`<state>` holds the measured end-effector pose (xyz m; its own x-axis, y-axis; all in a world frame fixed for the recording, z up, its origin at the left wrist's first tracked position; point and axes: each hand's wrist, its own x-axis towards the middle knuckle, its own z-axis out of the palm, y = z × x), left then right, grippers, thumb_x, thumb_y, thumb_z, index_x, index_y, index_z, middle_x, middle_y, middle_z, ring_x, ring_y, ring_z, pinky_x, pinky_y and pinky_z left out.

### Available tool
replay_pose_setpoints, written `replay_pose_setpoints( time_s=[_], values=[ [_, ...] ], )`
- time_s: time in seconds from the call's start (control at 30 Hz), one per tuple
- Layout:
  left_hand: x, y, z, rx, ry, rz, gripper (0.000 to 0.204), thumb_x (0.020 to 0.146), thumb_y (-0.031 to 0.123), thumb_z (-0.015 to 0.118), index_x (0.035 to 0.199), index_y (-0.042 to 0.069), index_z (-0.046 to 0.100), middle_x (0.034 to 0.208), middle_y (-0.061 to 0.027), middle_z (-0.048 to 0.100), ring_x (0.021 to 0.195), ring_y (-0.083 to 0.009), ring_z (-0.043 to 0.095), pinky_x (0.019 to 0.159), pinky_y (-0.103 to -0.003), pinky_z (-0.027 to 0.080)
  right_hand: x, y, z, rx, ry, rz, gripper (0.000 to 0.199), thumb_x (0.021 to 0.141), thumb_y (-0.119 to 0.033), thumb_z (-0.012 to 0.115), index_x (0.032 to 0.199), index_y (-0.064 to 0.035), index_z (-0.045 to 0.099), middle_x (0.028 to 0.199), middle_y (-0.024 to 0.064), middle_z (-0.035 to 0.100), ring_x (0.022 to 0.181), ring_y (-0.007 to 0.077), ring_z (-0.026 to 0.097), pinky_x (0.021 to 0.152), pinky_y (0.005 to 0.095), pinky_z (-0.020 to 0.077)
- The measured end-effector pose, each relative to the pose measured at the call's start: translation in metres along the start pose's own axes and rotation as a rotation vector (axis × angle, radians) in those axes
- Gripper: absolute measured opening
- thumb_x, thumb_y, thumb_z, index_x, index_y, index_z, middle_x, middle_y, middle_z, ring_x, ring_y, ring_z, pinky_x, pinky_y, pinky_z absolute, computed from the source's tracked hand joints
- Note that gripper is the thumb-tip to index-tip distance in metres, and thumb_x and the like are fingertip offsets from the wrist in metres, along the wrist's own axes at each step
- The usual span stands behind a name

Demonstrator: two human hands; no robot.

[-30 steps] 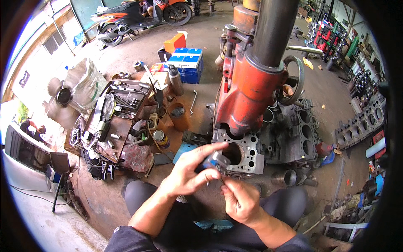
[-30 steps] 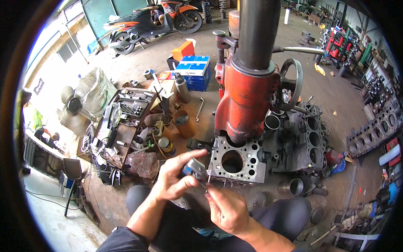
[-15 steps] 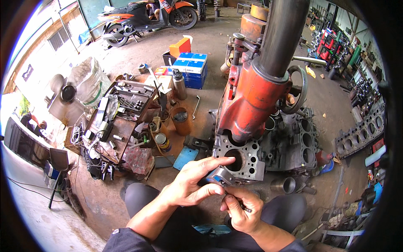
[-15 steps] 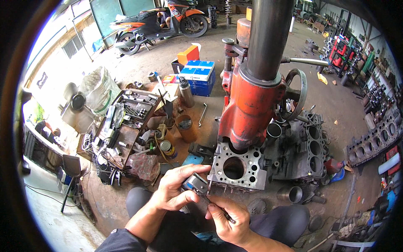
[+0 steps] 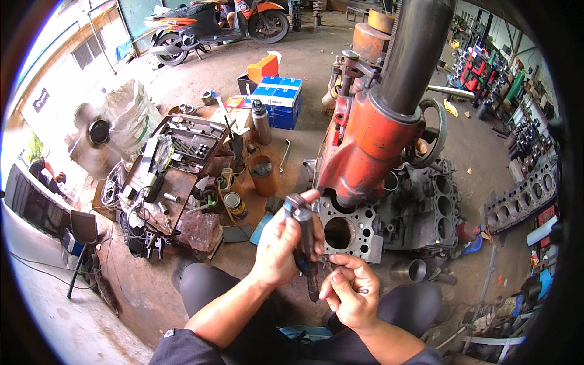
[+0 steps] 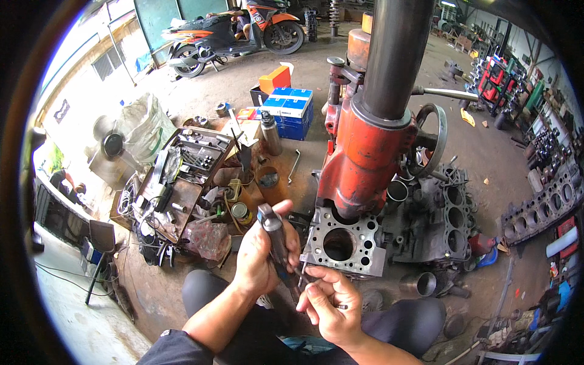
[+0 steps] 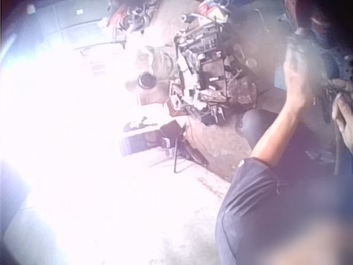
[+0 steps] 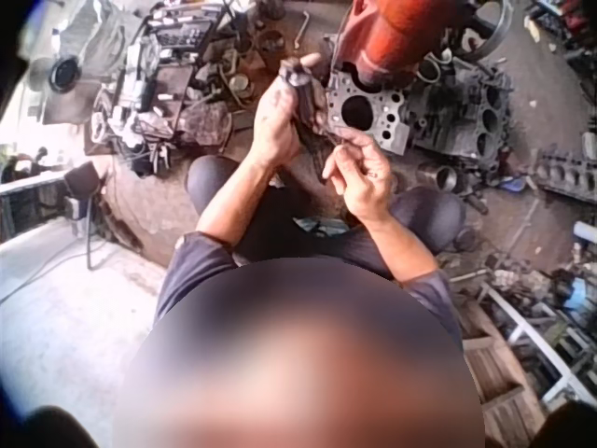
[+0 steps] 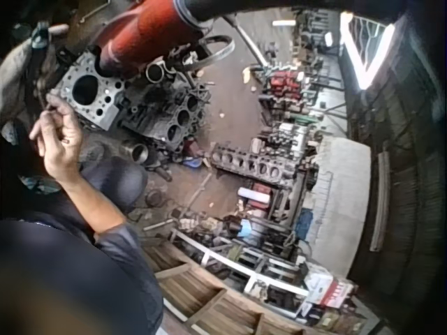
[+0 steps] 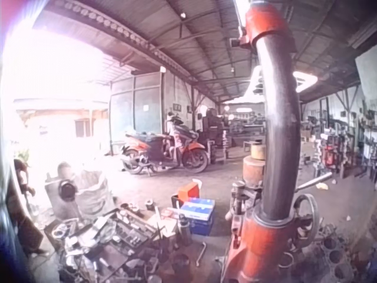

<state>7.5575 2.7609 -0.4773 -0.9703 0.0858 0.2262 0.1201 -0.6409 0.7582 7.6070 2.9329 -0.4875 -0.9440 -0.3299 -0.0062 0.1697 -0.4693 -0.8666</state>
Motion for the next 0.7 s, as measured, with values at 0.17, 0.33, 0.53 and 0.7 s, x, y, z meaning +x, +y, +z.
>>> replay_pose_setpoints(
  time_s=[0.17,0.33,0.53,0.7],
  values=[
    [0.018,0.003,-0.014,-0.411,0.26,0.012,0.06,0.101,0.051,0.044,0.143,0.008,0.041,0.088,-0.0007,0.047,0.069,-0.01,0.043,0.054,-0.023,0.041,0.008,0.026,-0.001,-0.436,-0.014,0.012,0.02,0.101,-0.015,0.058,0.108,0.0016,0.067,0.078,-0.0016,0.056,0.061,0.005,0.047,0.056,0.0215,0.0378],
    [0.023,0.011,-0.031,-0.521,0.269,0.019,0.057,0.102,0.047,0.047,0.142,0.007,0.043,0.089,0.0,0.047,0.071,-0.0098,0.042,0.055,-0.023,0.04,0.007,0.04,-0.005,-0.562,-0.087,0.006,0.02,0.099,-0.02,0.063,0.098,0.0006,0.066,0.078,-0.0013,0.056,0.062,0.0044,0.047,0.055,0.0217,0.0356],
    [0.022,0.012,-0.033,-0.534,0.29,0.029,0.056,0.102,0.045,0.048,0.143,0.008,0.042,0.091,0.0,0.047,0.073,-0.0102,0.042,0.056,-0.023,0.04,0.002,0.045,0.003,-0.247,0.014,0.166,0.022,0.095,-0.021,0.071,0.093,-0.0006,0.063,0.077,-0.0051,0.054,0.068,0.0028,0.044,0.06,0.0201,0.0353],
    [0.019,0.014,-0.03,-0.491,0.322,0.018,0.056,0.102,0.046,0.047,0.143,0.008,0.042,0.091,0.0004,0.047,0.073,-0.0098,0.041,0.056,-0.022,0.04,-0.003,0.048,0.004,-0.217,0.02,0.197,0.024,0.095,-0.022,0.07,0.095,0.0,0.061,0.076,-0.0041,0.054,0.067,0.0027,0.044,0.06,0.0188,0.0356]
  ],
)
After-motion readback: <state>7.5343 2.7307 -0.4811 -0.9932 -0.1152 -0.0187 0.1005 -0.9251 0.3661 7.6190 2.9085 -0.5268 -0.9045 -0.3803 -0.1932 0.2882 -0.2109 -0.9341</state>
